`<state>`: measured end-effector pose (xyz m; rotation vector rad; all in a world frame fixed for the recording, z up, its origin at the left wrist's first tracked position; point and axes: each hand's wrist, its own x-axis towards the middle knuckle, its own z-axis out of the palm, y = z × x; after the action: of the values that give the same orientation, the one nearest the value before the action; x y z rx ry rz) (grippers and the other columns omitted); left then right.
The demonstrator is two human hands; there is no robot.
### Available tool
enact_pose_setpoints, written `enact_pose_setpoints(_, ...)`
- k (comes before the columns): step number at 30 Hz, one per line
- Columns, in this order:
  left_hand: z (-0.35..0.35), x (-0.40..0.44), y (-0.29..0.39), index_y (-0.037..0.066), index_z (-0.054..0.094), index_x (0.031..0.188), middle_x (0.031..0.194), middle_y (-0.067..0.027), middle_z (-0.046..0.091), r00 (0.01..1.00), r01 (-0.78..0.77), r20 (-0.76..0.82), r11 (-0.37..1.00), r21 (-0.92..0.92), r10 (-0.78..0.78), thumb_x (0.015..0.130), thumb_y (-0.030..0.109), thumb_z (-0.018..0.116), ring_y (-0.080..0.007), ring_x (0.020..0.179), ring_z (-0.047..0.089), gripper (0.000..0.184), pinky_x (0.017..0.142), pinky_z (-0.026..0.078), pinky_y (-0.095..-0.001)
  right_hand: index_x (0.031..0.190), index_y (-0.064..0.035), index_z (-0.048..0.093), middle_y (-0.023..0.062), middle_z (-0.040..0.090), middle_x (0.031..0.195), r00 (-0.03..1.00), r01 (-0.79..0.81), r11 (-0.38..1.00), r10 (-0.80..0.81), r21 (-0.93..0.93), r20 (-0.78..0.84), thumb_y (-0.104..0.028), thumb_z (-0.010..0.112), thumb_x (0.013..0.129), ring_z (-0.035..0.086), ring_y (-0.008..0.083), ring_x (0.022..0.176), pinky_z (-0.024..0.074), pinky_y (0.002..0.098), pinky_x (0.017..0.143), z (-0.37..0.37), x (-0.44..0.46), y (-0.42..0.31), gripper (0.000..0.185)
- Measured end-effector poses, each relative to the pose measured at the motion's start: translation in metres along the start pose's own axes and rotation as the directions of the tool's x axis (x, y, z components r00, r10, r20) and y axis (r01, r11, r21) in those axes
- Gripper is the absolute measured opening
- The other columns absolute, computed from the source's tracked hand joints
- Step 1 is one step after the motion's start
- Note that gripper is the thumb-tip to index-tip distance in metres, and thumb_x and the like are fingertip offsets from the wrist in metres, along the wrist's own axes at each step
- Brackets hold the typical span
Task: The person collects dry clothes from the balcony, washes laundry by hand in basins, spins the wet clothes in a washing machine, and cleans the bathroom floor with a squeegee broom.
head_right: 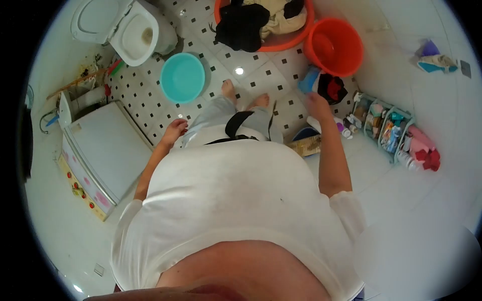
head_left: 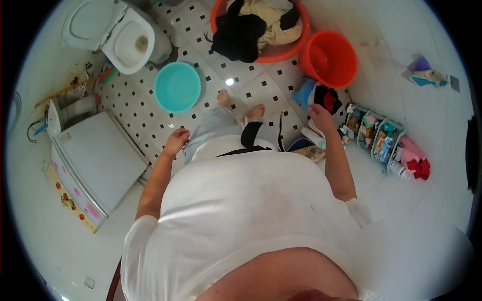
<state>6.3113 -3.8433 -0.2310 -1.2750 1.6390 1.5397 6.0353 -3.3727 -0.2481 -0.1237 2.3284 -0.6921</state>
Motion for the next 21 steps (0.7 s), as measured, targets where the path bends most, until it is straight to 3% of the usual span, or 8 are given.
enact_pose_setpoints(6, -0.02, 0.002, -0.013, 0.005, 0.053, 0.11, 0.097, -0.0061, 0.06, 0.995, 0.087, -0.034, 0.981, -0.171, -0.094, 0.085, 0.02, 0.054, -0.0143, 0.081, 0.058, 0.029, 0.071, 0.048, -0.0256, 0.113, -0.0038, 0.056, 0.0176, 0.06, 0.107, 0.979, 0.042, 0.999, -0.044, 0.014, 0.201, -0.027, 0.054, 0.082, 0.056, 0.0315, 0.099, 0.0437, 0.0356, 0.084, 0.012, 0.041, -0.043, 0.039)
enact_pose_setpoints(9, -0.037, 0.025, -0.01, 0.005, 0.053, 0.11, 0.098, -0.0066, 0.06, 0.982, 0.18, -0.029, 0.975, -0.133, -0.185, 0.086, 0.021, 0.053, -0.0143, 0.081, 0.058, 0.029, 0.071, 0.047, -0.0249, 0.113, -0.0052, 0.057, 0.016, 0.061, 0.105, 0.991, 0.03, 0.999, -0.025, -0.036, 0.134, -0.027, 0.055, 0.082, 0.057, 0.0285, 0.097, 0.0439, 0.0339, 0.083, -0.013, 0.052, -0.04, 0.038)
enact_pose_setpoints(11, -0.046, 0.036, 0.002, 0.006, 0.053, 0.11, 0.098, -0.0064, 0.06, 0.988, 0.146, -0.039, 0.981, -0.127, -0.152, 0.086, 0.022, 0.052, -0.0137, 0.08, 0.059, 0.029, 0.073, 0.046, -0.0247, 0.112, -0.0066, 0.057, 0.0134, 0.062, 0.1, 0.999, -0.037, 0.988, 0.04, 0.149, -0.023, -0.025, 0.054, 0.083, 0.059, 0.0232, 0.091, 0.0454, 0.0322, 0.077, -0.045, 0.059, -0.022, 0.034)
enact_pose_setpoints(12, -0.049, 0.04, 0.011, 0.006, 0.053, 0.11, 0.098, -0.0063, 0.06, 0.992, 0.118, -0.036, 0.985, -0.129, -0.124, 0.086, 0.023, 0.052, -0.0136, 0.08, 0.059, 0.029, 0.073, 0.046, -0.0249, 0.109, -0.0045, 0.058, 0.0121, 0.063, 0.098, 0.971, -0.221, 0.959, 0.233, 0.176, -0.055, -0.02, 0.055, 0.083, 0.06, 0.0237, 0.087, 0.0463, 0.0338, 0.074, -0.07, 0.068, -0.017, 0.031)
enact_pose_setpoints(13, -0.051, 0.043, 0.018, 0.006, 0.053, 0.11, 0.098, -0.0063, 0.06, 0.994, 0.095, -0.034, 0.987, -0.13, -0.101, 0.086, 0.023, 0.052, -0.0135, 0.08, 0.059, 0.029, 0.073, 0.046, -0.0251, 0.109, -0.0049, 0.057, 0.0093, 0.063, 0.093, 0.96, -0.202, 0.891, 0.262, 0.407, -0.098, -0.017, 0.057, 0.083, 0.06, 0.0231, 0.081, 0.0469, 0.0327, 0.069, -0.089, 0.082, 0.003, 0.029)
enact_pose_setpoints(15, -0.052, 0.05, 0.034, 0.006, 0.052, 0.111, 0.1, -0.0064, 0.06, 0.996, 0.064, -0.054, 0.986, -0.154, -0.073, 0.086, 0.024, 0.052, -0.0141, 0.085, 0.058, 0.031, 0.077, 0.045, -0.0262, 0.113, -0.006, 0.052, 0.0082, 0.062, 0.087, 0.888, -0.236, 0.814, 0.402, 0.53, -0.223, -0.017, 0.058, 0.083, 0.058, 0.0184, 0.074, 0.0459, 0.0283, 0.062, -0.141, 0.1, 0.014, 0.032)
enact_pose_setpoints(18, -0.046, 0.048, 0.07, 0.006, 0.052, 0.112, 0.102, -0.0073, 0.059, 0.994, 0.049, -0.084, 0.983, -0.178, -0.065, 0.086, 0.025, 0.052, -0.0153, 0.089, 0.058, 0.033, 0.08, 0.045, -0.0272, 0.116, -0.0047, 0.048, 0.01, 0.06, 0.084, 0.794, -0.1, 0.843, 0.388, 0.528, -0.468, -0.021, 0.055, 0.085, 0.057, 0.0155, 0.069, 0.0447, 0.0266, 0.058, -0.209, 0.141, 0.051, 0.036)
enact_pose_setpoints(21, -0.024, 0.04, 0.097, 0.006, 0.052, 0.112, 0.102, -0.0077, 0.059, 0.992, 0.045, -0.109, 0.984, -0.173, -0.064, 0.086, 0.025, 0.053, -0.0155, 0.089, 0.058, 0.033, 0.079, 0.045, -0.027, 0.12, 0.0021, 0.044, 0.0151, 0.06, 0.09, 0.714, -0.111, 0.907, 0.358, 0.407, -0.602, -0.035, 0.055, 0.082, 0.059, 0.0216, 0.073, 0.0467, 0.0321, 0.063, -0.267, 0.197, 0.072, 0.054)
